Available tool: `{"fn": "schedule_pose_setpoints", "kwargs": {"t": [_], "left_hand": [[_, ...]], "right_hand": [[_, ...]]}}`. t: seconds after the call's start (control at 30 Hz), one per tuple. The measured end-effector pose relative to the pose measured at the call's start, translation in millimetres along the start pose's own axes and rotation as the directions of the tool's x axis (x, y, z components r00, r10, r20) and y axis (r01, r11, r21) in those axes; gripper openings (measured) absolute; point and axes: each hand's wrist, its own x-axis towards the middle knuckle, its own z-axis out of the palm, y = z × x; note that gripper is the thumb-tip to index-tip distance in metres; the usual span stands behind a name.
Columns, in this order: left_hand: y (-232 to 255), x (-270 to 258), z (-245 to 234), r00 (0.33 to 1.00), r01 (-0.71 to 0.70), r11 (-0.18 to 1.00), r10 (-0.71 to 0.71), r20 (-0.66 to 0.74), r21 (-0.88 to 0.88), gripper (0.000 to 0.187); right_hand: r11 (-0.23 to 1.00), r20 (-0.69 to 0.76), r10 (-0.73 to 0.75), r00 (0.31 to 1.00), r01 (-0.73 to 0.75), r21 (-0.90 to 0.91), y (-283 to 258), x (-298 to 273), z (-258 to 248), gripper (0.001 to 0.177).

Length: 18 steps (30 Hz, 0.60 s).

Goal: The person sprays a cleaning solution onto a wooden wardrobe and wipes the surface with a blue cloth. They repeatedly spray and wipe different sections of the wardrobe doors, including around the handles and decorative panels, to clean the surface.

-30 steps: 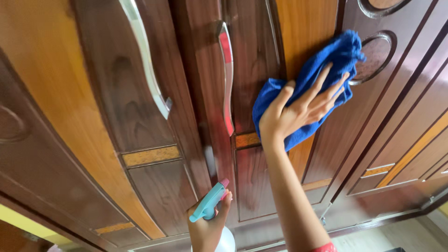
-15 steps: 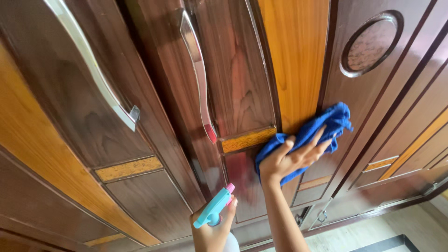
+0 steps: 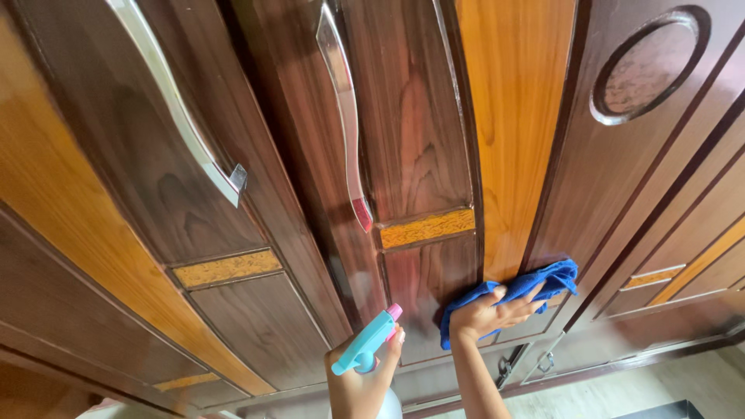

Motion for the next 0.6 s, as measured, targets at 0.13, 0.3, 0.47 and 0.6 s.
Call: {"fn": "schedule_pose_setpoints", "kwargs": {"t": [0.13, 0.3, 0.47, 0.6], "left_hand": [[12, 8, 10, 0.995, 0.085, 0.996, -0.086, 0.046, 0.027, 0.029], [48, 47, 19, 0.993, -0.092, 0.990, 0.100, 0.067, -0.110, 0.033], [95, 89, 22, 0.983, -0.122, 0.976, 0.144, 0.116, -0.179, 0.033], [113, 100, 26, 0.971, 0.137, 0.946, -0.069, 0.231, -0.293, 0.033]], "right_hand": [[1.000, 0.001, -0.024, 1.000, 0.024, 0.000, -15, 5, -3, 0.073], [0.976, 0.017, -0.203, 0.979, 0.201, 0.087, -77, 41, -1, 0.072], [0.904, 0.020, -0.423, 0.906, 0.420, 0.085, -144, 94, -5, 0.067], [0.792, 0.009, -0.599, 0.800, 0.592, 0.148, -199, 129, -6, 0.062]]}}
